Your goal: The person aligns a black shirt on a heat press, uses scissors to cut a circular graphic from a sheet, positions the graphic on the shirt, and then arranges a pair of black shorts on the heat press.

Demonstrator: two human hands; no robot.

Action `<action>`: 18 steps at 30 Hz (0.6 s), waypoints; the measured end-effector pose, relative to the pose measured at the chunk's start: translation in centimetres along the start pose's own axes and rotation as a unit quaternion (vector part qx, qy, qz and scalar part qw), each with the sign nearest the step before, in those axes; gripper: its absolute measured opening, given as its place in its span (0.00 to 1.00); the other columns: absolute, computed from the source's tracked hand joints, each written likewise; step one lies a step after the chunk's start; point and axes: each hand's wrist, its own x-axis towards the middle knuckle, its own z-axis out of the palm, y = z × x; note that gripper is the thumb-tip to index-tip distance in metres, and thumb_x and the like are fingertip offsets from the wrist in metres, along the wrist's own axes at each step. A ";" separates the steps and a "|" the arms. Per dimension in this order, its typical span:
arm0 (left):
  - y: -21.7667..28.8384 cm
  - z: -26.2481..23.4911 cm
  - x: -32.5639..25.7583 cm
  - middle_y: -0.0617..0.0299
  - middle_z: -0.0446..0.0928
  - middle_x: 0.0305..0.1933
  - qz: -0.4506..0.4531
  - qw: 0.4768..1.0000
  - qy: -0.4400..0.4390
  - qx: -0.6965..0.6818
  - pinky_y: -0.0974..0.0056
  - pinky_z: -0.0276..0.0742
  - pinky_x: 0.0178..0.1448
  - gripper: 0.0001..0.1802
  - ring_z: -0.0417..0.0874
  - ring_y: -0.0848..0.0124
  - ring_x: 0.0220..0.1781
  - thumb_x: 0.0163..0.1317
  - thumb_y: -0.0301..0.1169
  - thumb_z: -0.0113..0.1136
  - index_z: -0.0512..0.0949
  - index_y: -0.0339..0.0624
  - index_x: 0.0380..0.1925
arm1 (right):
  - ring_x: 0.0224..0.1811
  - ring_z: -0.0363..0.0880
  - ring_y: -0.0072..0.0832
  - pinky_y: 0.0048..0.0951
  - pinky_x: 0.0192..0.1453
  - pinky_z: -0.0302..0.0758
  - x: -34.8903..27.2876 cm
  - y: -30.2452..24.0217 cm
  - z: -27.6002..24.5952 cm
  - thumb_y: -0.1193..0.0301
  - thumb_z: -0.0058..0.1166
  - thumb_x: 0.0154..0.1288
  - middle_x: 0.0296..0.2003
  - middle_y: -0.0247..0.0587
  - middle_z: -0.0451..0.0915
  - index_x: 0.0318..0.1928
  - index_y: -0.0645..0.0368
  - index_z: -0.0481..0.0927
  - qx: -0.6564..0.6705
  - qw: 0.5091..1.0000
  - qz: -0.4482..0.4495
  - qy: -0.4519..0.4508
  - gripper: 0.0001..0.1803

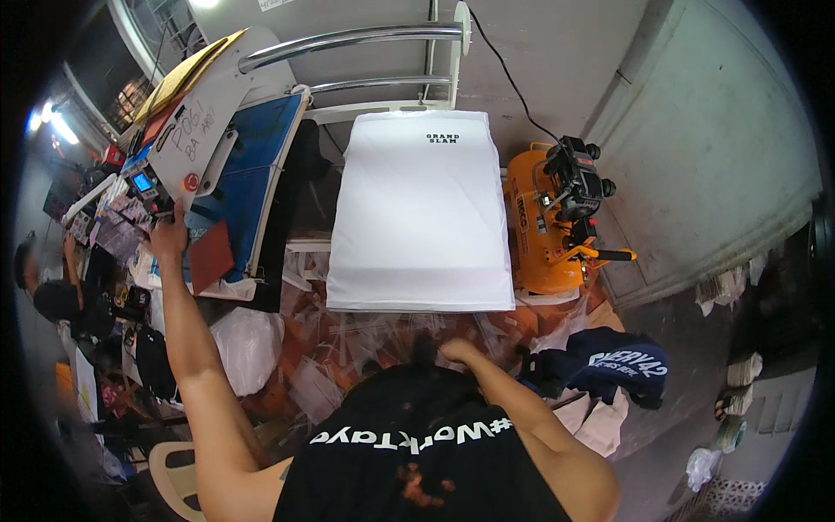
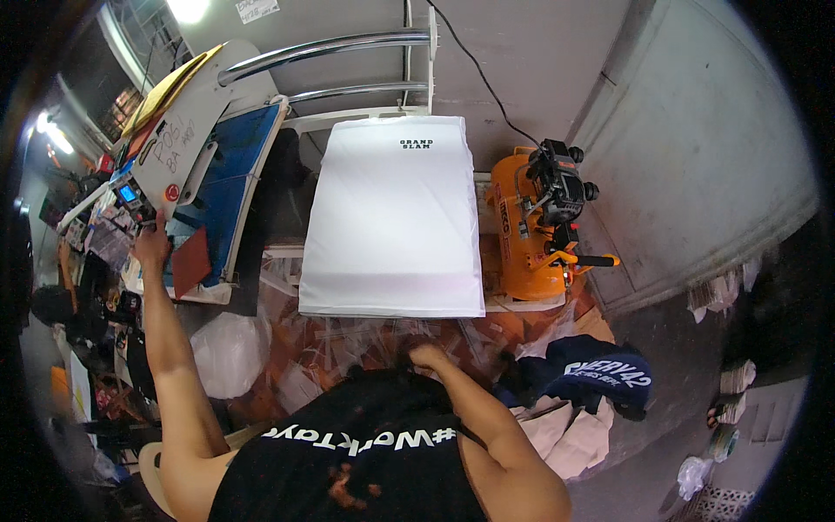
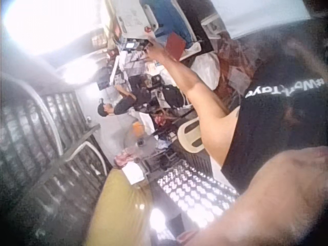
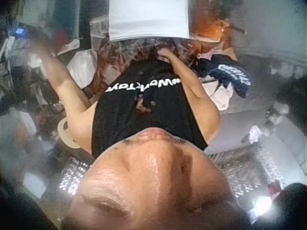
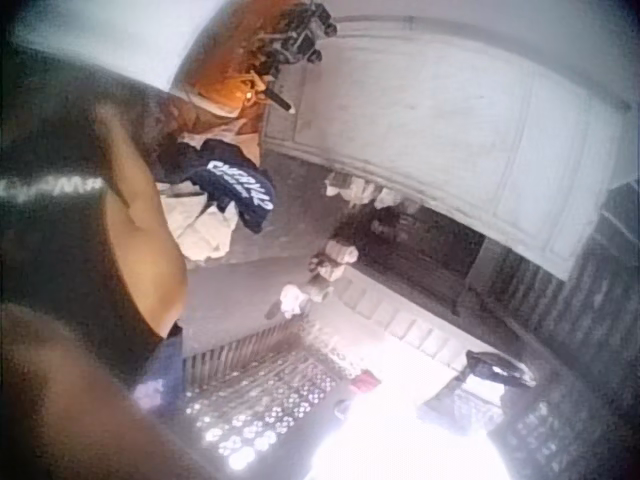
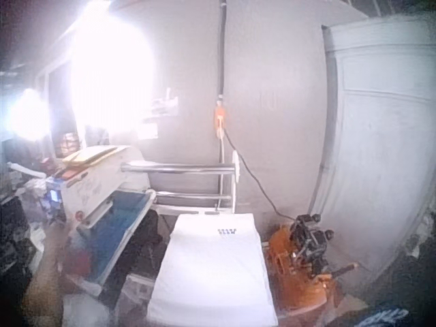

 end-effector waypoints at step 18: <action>3.6 -2.2 -16.9 0.50 0.68 0.68 0.260 0.878 0.193 -0.353 0.35 0.37 0.80 0.26 0.63 0.51 0.77 0.57 0.28 0.68 0.76 0.47 0.58 | 0.48 0.81 0.30 0.31 0.52 0.78 -17.8 -30.9 -29.5 0.71 0.63 0.68 0.49 0.44 0.83 0.54 0.62 0.82 0.231 0.764 -0.345 0.494 0.17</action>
